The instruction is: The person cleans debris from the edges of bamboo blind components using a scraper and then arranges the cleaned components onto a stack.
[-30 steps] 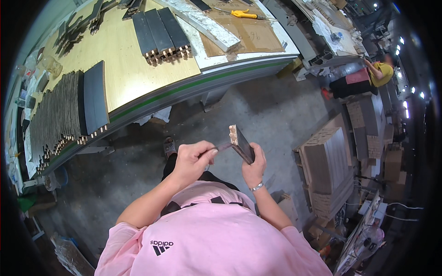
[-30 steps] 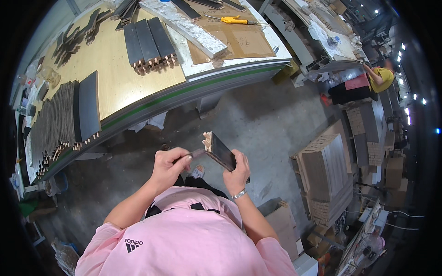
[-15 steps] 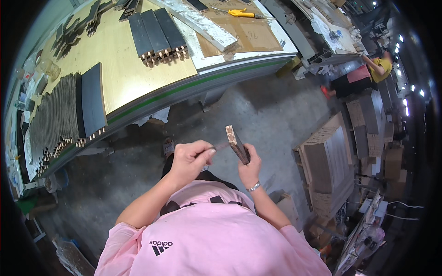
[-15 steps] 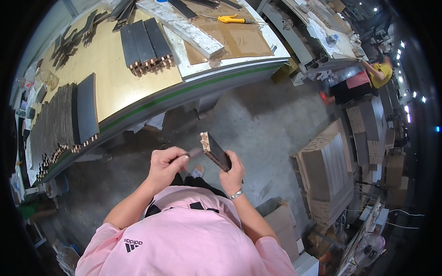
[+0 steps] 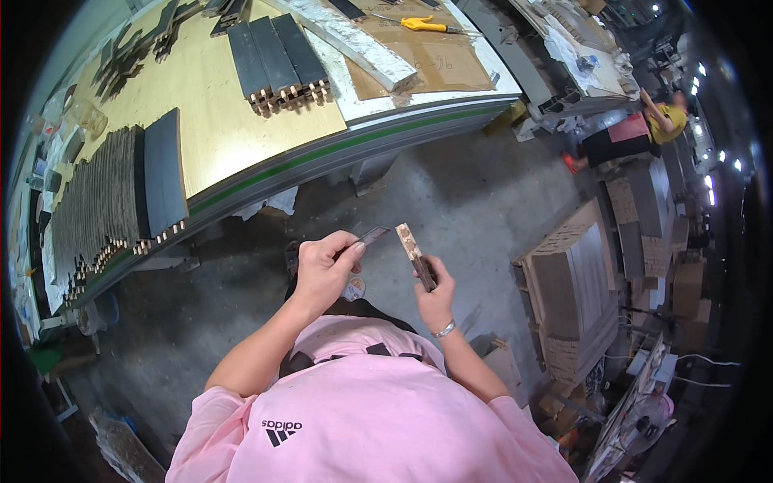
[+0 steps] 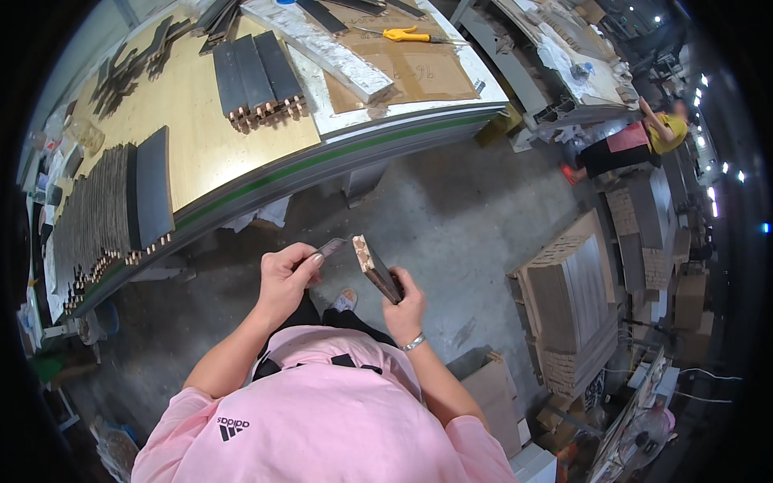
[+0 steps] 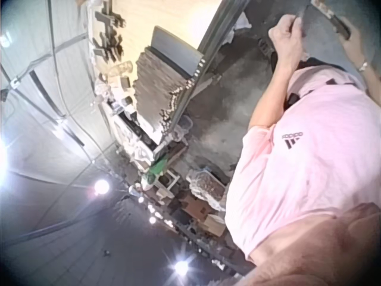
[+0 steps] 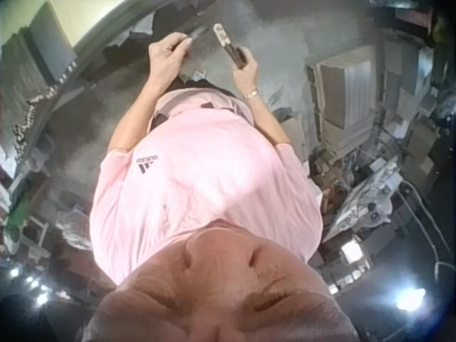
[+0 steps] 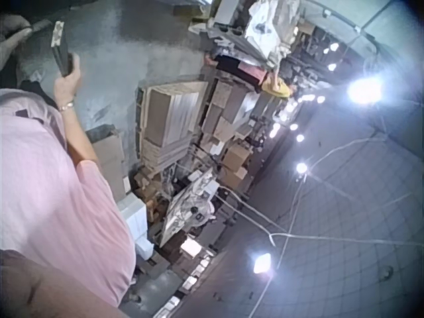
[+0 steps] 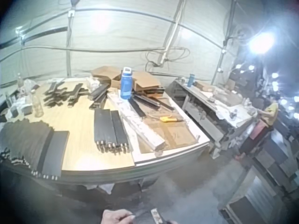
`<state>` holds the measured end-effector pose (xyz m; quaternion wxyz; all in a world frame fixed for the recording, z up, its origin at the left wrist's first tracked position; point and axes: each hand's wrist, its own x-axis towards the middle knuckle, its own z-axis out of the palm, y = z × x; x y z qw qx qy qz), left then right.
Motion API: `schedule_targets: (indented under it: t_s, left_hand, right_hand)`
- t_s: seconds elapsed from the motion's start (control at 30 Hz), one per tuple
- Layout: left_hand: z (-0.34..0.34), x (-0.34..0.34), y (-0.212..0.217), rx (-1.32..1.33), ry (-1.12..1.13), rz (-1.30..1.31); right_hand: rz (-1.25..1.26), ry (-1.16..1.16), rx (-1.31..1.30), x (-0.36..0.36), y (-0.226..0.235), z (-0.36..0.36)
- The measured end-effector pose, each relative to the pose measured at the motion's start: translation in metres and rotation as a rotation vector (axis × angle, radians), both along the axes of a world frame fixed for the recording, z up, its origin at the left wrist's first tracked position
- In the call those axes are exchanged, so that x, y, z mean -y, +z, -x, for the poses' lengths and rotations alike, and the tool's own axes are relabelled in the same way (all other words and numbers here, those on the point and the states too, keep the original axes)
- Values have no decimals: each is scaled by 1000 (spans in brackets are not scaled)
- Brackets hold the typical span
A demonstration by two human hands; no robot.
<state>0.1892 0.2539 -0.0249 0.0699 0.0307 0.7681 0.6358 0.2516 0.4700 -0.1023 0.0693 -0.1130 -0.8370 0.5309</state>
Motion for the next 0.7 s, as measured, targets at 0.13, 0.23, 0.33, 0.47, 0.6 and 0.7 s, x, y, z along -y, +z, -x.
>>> schedule_targets:
  t_s: [0.13, 0.23, 0.33, 0.47, 0.6, 0.7]
  left_hand:
    - [-9, -2, 10, -55, -123, -75]
    - [0, 0, 1, 49, -13, -42]
    - [-5, 2, 7, 33, -50, -80]
    - [-11, 3, 4, -12, -157, -134]
    - [-12, 3, 0, -248, -119, 25]
    - [-11, 3, 0, -227, 3, 17]
  right_hand:
    - [73, 5, -7, 0, -2, -5]
    - [63, 33, -32, -1, -4, -8]
    - [82, 37, -18, 1, -3, -10]
    - [71, 25, -32, 0, -1, -9]
    - [-107, 48, -84, 0, 3, -10]
    - [-203, 24, -143, 0, 2, -8]
